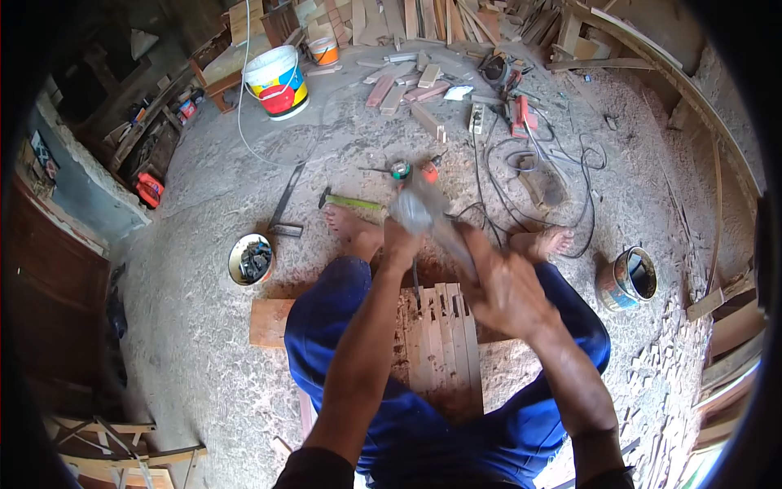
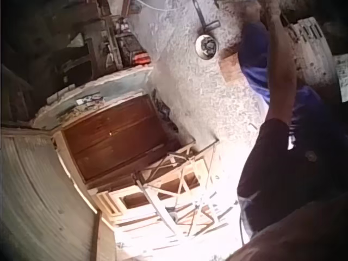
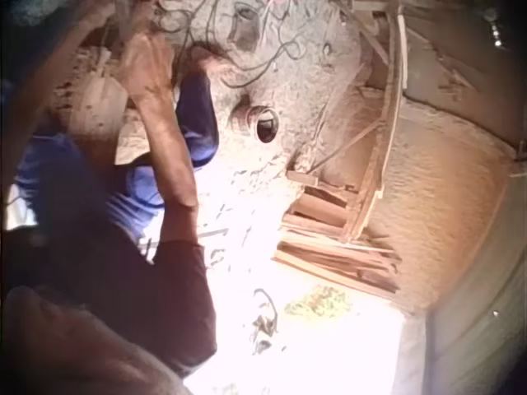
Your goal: The person uses a hammer and a chisel to carve rectangular mortise holes into a piece of wood. The person holds the chisel with their left hand and strikes it with the hammer in their right hand, moving the chisel along the wood to create multiple parallel indentations.
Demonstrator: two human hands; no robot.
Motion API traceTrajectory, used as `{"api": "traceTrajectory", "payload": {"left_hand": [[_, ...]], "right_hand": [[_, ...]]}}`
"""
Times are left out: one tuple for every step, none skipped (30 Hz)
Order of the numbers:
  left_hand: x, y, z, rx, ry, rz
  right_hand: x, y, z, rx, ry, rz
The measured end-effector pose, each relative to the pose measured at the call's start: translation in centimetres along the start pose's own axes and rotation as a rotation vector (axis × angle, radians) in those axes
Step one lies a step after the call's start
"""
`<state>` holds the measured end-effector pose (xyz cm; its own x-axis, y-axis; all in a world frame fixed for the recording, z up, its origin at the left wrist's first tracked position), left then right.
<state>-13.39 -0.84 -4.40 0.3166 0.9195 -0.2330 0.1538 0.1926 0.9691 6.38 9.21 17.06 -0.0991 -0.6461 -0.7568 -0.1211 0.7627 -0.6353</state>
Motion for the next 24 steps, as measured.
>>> {"api": "traceTrajectory", "payload": {"left_hand": [[0.7, 1.3, -0.7, -0.079, -0.011, 0.031], [1.7, 1.9, -0.6, -0.103, -0.001, 0.063], [2.8, 2.1, 1.0, 0.036, 0.067, 0.062], [2.2, 2.3, 1.1, 0.162, 0.117, -0.014], [1.9, 1.9, 1.3, 0.282, 0.170, -0.087], [1.4, 1.7, 0.4, 0.387, 0.181, -0.224], [0.7, 1.1, -0.8, 0.487, 0.199, -0.361], [0.7, 1.0, -1.4, 0.572, 0.211, -0.496], [0.8, -0.2, -2.9, 0.279, 0.098, -0.168], [1.4, -0.8, -4.2, -0.021, 0.076, 0.187], [1.8, -1.5, -6.1, -0.192, -0.014, 0.186], [1.5, -3.2, -6.9, -0.376, -0.089, 0.165], [1.6, -4.5, -7.6, -0.461, -0.056, 0.168], [2.4, -5.4, -8.4, -0.513, -0.082, 0.187], [2.8, -6.5, -8.8, -0.571, -0.109, 0.199], [2.8, -7.5, -8.8, -0.638, -0.136, 0.205], [2.6, -7.5, -8.5, -0.662, -0.203, 0.191], [2.2, -8.3, -8.7, -0.678, -0.264, 0.225], [1.6, -8.0, -8.3, -0.724, -0.427, 0.423], [1.0, -6.5, -7.7, -0.757, -0.586, 0.623], [1.1, -4.3, -6.7, -0.724, -0.751, 0.561], [1.7, -1.7, -5.4, -0.610, -0.765, 0.463], [2.1, 1.7, -4.4, -0.445, -0.679, 0.326], [1.2, 4.7, -3.0, -0.280, -0.570, 0.188]], "right_hand": [[-0.4, 0.9, -0.6, 0.009, -0.009, 0.051], [-0.5, 1.9, -1.2, 0.012, -0.011, 0.101], [-0.5, 2.9, -1.6, 0.016, -0.013, 0.151], [0.2, 3.6, -1.9, 0.042, -0.088, 0.195], [1.4, 4.7, -1.6, 0.078, -0.174, 0.241], [2.1, 5.6, -1.0, 0.116, -0.260, 0.288], [2.1, 5.8, -0.4, 0.076, -0.215, 0.240], [2.2, 6.1, 0.4, 0.101, -0.190, 0.097], [2.2, 6.3, 1.1, 0.130, -0.163, -0.047], [2.1, 6.7, 2.1, 0.193, -0.129, -0.145], [1.8, 6.6, 3.2, 0.248, -0.086, -0.241], [2.9, 6.5, 4.4, 0.317, -0.070, -0.323], [3.6, 6.4, 5.8, 0.365, -0.058, -0.380], [4.0, 6.5, 7.3, 0.420, -0.036, -0.427], [4.8, 7.2, 9.0, 0.504, -0.055, -0.471], [5.8, 7.9, 10.5, 0.593, -0.078, -0.522], [6.9, 8.6, 11.9, 0.652, -0.092, -0.588], [8.2, 9.4, 13.2, 0.708, -0.108, -0.654], [9.2, 9.8, 14.3, 0.765, -0.119, -0.718], [9.9, 9.9, 14.8, 0.818, -0.059, -0.892], [10.6, 9.6, 15.3, 0.870, 0.003, -1.069], [11.2, 9.4, 16.0, 0.915, 0.075, -1.244], [12.2, 10.5, 16.9, 0.776, 0.152, -1.193], [12.9, 10.7, 17.3, 0.819, 0.114, -1.233]]}}
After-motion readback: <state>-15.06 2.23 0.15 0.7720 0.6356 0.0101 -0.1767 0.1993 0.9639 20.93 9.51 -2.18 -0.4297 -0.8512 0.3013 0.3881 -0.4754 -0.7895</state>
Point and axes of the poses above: each hand's wrist, its own z-axis away from the middle knuckle, its own x-axis out of the palm, y = z × x, the point moved 3 cm from there along -z, towards the middle knuckle, and after that the axes turned 11 degrees about -z, right-handed, at the moved point
